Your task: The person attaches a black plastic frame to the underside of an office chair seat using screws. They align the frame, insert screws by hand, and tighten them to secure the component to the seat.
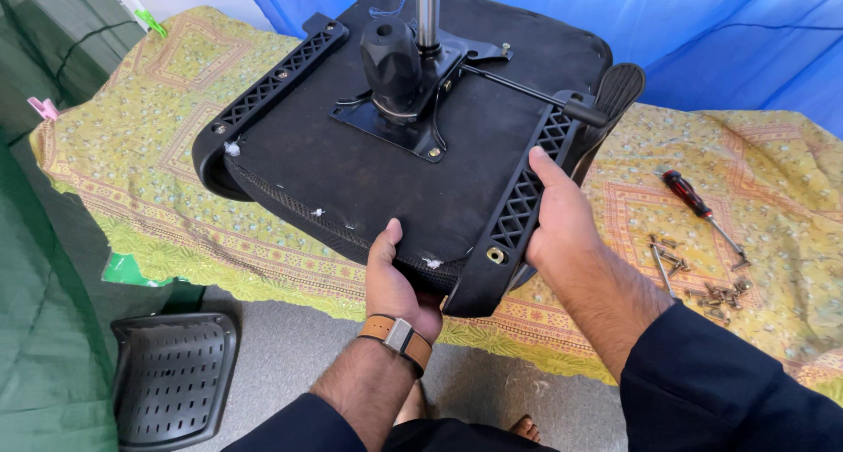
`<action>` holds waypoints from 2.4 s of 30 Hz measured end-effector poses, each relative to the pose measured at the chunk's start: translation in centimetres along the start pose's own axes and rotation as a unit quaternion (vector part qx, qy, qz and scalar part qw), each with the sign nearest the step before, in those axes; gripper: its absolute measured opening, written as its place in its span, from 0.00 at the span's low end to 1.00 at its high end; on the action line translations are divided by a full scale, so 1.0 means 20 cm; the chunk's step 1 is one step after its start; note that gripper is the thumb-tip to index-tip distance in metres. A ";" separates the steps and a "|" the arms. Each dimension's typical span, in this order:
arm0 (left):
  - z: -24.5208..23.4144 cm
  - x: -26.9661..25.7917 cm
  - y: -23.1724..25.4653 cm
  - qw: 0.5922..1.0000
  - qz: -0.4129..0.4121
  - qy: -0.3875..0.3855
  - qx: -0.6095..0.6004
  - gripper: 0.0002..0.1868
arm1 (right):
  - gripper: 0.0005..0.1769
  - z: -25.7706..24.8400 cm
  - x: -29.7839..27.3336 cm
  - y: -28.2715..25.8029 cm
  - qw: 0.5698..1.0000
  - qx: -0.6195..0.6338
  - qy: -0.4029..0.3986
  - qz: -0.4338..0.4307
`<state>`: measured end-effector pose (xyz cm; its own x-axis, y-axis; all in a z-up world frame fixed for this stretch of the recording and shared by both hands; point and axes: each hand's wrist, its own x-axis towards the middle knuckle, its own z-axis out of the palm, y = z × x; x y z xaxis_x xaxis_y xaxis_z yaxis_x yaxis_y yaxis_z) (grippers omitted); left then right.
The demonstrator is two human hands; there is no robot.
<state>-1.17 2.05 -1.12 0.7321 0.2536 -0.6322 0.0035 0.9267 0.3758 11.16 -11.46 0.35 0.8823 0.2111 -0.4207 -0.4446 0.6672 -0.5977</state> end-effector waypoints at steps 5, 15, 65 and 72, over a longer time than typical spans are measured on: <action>0.01 -0.04 0.04 1.000 -0.010 -0.010 -0.005 0.41 | 0.16 0.11 -0.08 -0.01 0.999 -0.009 0.022 -0.029; -0.21 -0.03 -0.12 0.999 0.022 0.036 0.015 0.50 | 0.15 0.17 -0.14 -0.01 0.997 -0.040 0.049 -0.052; -0.18 -0.25 -0.05 0.956 0.082 -0.029 0.279 0.38 | 0.16 -0.01 -0.20 0.18 0.994 -0.055 0.049 -0.081; -0.16 -0.27 -0.02 0.950 0.063 -0.008 0.304 0.30 | 0.18 0.04 -0.24 0.15 0.991 -0.086 0.089 -0.042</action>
<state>-7.23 1.10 -0.01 0.7634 0.3433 -0.5472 0.3043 0.5560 0.7734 5.78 -9.98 1.14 0.8824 0.0204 -0.4700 -0.4045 0.5429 -0.7360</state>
